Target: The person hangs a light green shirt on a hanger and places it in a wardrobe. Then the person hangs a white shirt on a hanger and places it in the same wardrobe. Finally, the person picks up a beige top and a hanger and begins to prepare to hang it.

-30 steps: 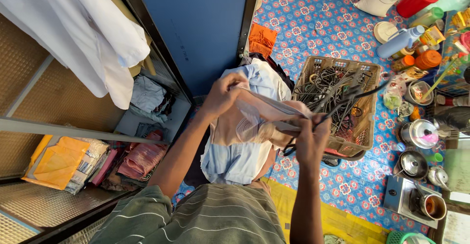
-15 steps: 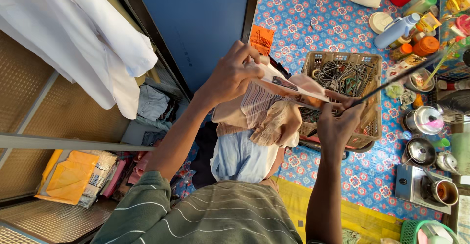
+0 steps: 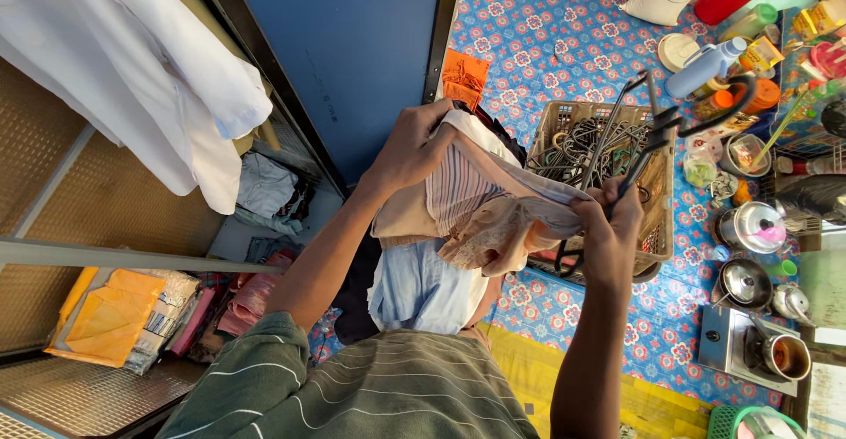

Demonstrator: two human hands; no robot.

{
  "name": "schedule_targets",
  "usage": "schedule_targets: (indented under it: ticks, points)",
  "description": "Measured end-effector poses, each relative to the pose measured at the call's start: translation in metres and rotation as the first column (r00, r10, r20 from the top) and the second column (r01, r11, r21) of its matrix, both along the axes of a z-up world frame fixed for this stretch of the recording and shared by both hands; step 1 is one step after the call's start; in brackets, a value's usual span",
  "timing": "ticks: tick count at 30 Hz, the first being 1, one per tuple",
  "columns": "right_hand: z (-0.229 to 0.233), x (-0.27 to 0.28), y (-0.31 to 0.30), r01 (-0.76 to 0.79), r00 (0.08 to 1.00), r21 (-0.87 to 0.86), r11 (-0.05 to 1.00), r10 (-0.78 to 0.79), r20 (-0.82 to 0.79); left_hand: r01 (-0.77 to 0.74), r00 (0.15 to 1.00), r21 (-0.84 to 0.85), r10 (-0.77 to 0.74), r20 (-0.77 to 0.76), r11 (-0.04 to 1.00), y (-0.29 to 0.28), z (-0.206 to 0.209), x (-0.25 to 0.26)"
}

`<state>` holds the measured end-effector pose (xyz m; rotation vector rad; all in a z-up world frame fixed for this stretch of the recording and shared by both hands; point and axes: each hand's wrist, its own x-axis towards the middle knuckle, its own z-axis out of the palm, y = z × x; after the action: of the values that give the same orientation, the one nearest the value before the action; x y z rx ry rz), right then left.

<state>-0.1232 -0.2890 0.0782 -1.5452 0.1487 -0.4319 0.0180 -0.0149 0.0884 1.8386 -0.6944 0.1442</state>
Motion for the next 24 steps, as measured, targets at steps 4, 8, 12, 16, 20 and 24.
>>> schedule_targets:
  ticks: [4, 8, 12, 16, 20, 24]
  points:
    - [0.025, -0.006, 0.002, -0.026, 0.996, -0.137, 0.99, 0.038, 0.08, -0.099, 0.962, -0.057, 0.111, 0.248, 0.993, 0.006, 0.035, -0.014]
    - [0.015, 0.004, 0.006, -0.065, 0.998, -0.227, 0.972, 0.064, -0.013, -0.187, 0.938, 0.076, 0.155, 0.308, 0.979, 0.008, 0.035, -0.013]
    - [-0.034, 0.008, -0.003, -0.056, 0.998, -0.48, 0.876, 0.045, -0.035, -0.231, 0.941, 0.216, 0.161, 0.298, 0.949, 0.003, 0.008, -0.001]
    - [-0.067, -0.016, -0.042, -0.106, 0.951, -0.315, 0.943, 0.004, -0.308, -0.311, 0.914, 0.246, 0.219, 0.341, 0.918, 0.003, -0.01, 0.014]
    - [-0.064, -0.048, -0.073, -0.174, 0.957, -0.397, 0.901, 0.059, -0.285, -0.285, 0.933, 0.213, 0.219, 0.286, 0.935, 0.005, -0.017, 0.023]
    - [-0.06, -0.058, -0.105, -0.242, 0.96, -0.389, 0.889, 0.161, -0.23, -0.247, 0.958, 0.195, 0.209, 0.197, 0.949, 0.007, -0.018, 0.037]
